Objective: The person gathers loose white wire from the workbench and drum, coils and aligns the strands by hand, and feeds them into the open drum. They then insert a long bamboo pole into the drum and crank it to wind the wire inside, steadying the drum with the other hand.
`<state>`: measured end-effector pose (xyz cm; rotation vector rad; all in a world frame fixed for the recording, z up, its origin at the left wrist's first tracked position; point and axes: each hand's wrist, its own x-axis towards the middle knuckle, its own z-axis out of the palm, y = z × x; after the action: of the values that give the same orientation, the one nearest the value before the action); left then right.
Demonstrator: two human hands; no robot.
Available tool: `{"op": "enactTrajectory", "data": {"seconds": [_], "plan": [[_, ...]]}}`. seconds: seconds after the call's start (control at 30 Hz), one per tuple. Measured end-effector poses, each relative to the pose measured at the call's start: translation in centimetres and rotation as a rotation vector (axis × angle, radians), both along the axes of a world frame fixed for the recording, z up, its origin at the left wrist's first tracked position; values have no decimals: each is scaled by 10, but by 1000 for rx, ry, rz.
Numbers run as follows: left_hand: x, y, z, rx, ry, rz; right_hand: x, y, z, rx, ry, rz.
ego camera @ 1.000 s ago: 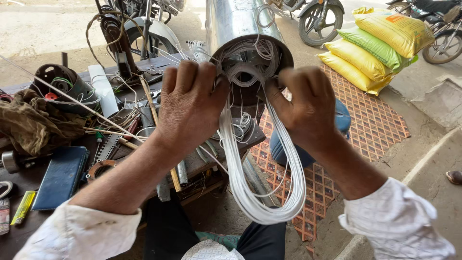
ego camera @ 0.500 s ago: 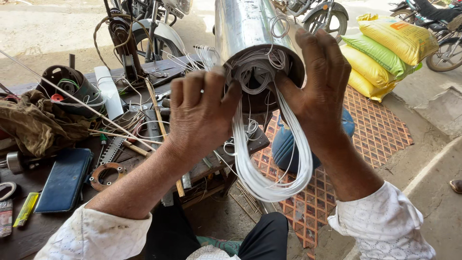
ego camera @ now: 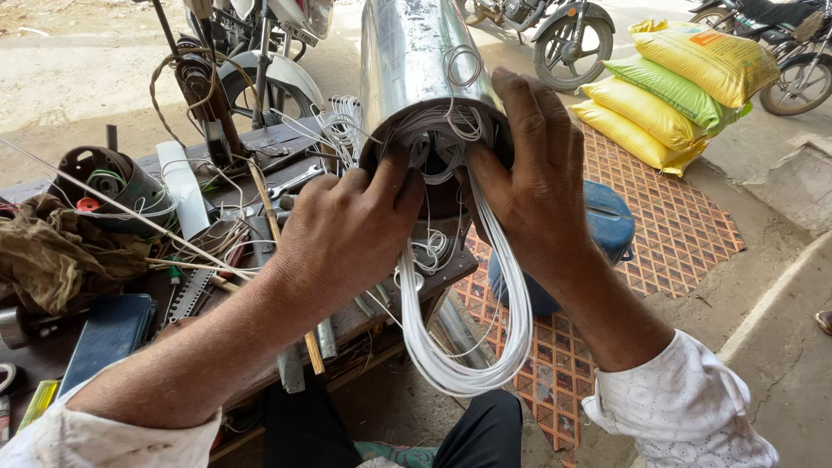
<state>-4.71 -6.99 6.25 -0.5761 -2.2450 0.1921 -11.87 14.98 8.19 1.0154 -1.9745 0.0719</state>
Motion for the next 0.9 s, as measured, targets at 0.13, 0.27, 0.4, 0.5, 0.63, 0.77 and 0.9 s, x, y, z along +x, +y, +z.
{"op": "enactTrajectory", "data": {"seconds": [0.13,0.27,0.4,0.5,0.63,0.77,0.9], "plan": [[2,1,13,1,-152,10,-2,4,5,27,63,-19],[5,5,26,-7,-178,3,-5,2,6,15,68,-42],[3,9,38,22,-343,10,-8,-3,8,-24,99,-95],[5,13,41,43,-347,18,-7,-5,9,-47,107,-121],[8,12,36,52,-313,24,-3,-6,9,-50,51,-85],[-2,4,21,38,-240,33,0,-8,9,-32,57,-47],[-10,-4,3,-36,-66,59,13,-14,6,-75,4,16]]}}
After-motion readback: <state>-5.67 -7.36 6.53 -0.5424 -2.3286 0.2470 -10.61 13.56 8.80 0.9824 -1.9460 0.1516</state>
